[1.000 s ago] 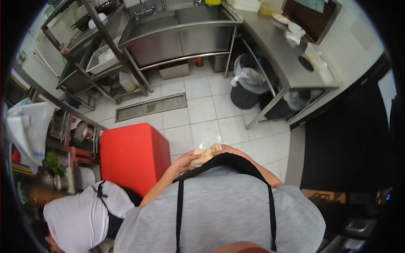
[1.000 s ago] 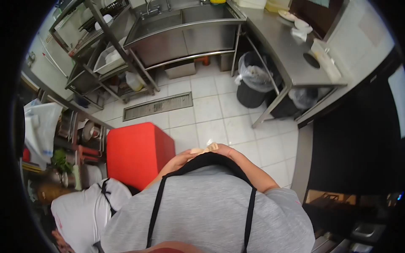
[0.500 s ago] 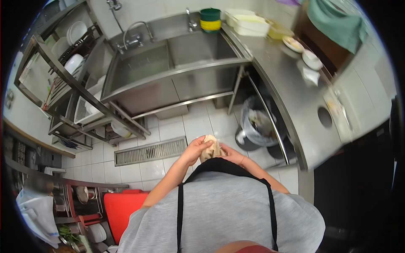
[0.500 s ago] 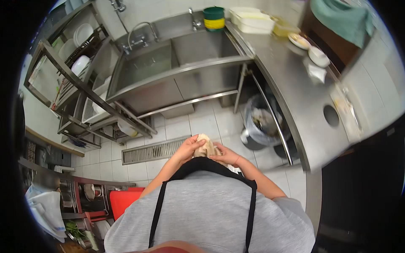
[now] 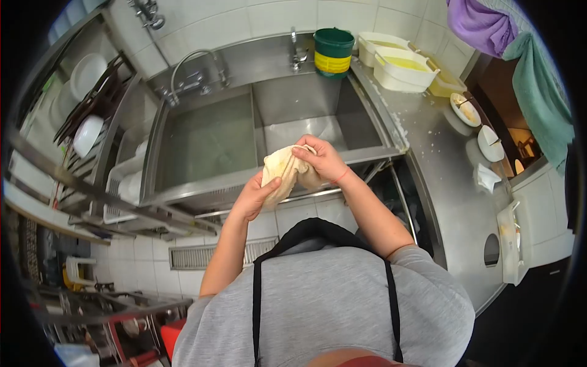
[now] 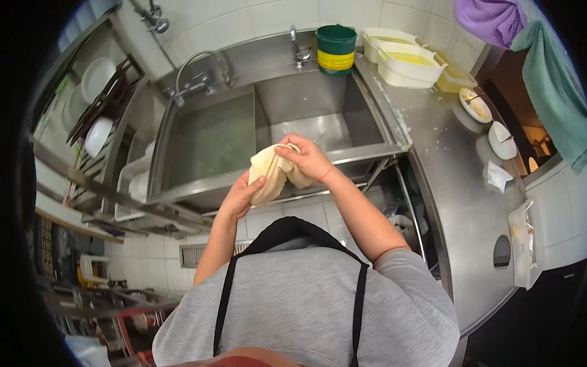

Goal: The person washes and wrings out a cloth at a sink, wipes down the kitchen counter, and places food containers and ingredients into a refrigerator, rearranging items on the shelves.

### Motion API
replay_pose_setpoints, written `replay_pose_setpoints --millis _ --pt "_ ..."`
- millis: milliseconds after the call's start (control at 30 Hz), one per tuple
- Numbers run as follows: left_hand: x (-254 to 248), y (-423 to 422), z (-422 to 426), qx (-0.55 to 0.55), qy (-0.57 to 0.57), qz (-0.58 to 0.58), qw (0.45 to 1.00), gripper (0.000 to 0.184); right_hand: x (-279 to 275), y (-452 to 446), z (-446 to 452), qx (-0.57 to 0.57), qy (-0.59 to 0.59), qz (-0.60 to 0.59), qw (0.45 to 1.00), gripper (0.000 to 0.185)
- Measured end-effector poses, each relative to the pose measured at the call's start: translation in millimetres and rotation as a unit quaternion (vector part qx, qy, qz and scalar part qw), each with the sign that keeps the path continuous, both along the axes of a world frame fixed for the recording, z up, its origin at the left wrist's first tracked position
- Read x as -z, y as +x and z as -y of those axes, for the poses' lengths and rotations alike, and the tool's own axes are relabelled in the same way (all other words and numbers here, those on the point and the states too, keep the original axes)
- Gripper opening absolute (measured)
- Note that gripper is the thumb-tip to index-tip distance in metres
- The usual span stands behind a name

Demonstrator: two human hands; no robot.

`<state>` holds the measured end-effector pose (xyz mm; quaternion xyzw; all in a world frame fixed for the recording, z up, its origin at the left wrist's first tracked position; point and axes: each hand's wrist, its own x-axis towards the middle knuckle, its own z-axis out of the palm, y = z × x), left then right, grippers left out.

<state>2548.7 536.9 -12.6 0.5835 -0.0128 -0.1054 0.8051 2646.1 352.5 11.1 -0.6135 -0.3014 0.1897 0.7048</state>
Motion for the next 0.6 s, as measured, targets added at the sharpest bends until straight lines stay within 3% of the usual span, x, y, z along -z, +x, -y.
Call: replay_pose_setpoints --millis 100,167,300,400,567,600 --pt "-5.0 73.1 -1.6 -0.019 0.027 0.020 0.999 0.029 -12.9 59.5 4.6 0.080 -0.005 0.041 0.996 0.016" --pt "-8.3 112.2 -1.1 -0.050 0.102 0.011 0.993 0.015 -17.0 106.9 19.6 0.106 0.072 -0.104 0.986 0.012" --pt "8.2 174.5 7.3 0.010 0.114 0.037 0.993 0.014 -62.7 222.8 57.1 0.214 0.174 -0.087 0.957 0.011" --pt "34.1 197.4 7.1 -0.051 0.085 0.010 0.995 0.018 -105.6 323.5 77.1 0.266 0.236 -0.041 0.934 0.016" --pt "81.1 199.0 5.4 -0.171 0.041 -0.125 0.976 0.014 -130.0 488.1 90.5 0.266 0.104 0.033 0.958 0.019" --pt "79.5 199.2 7.9 -0.197 0.034 -0.131 0.971 0.014 -126.8 519.3 89.6 0.238 -0.006 0.033 0.971 0.019"
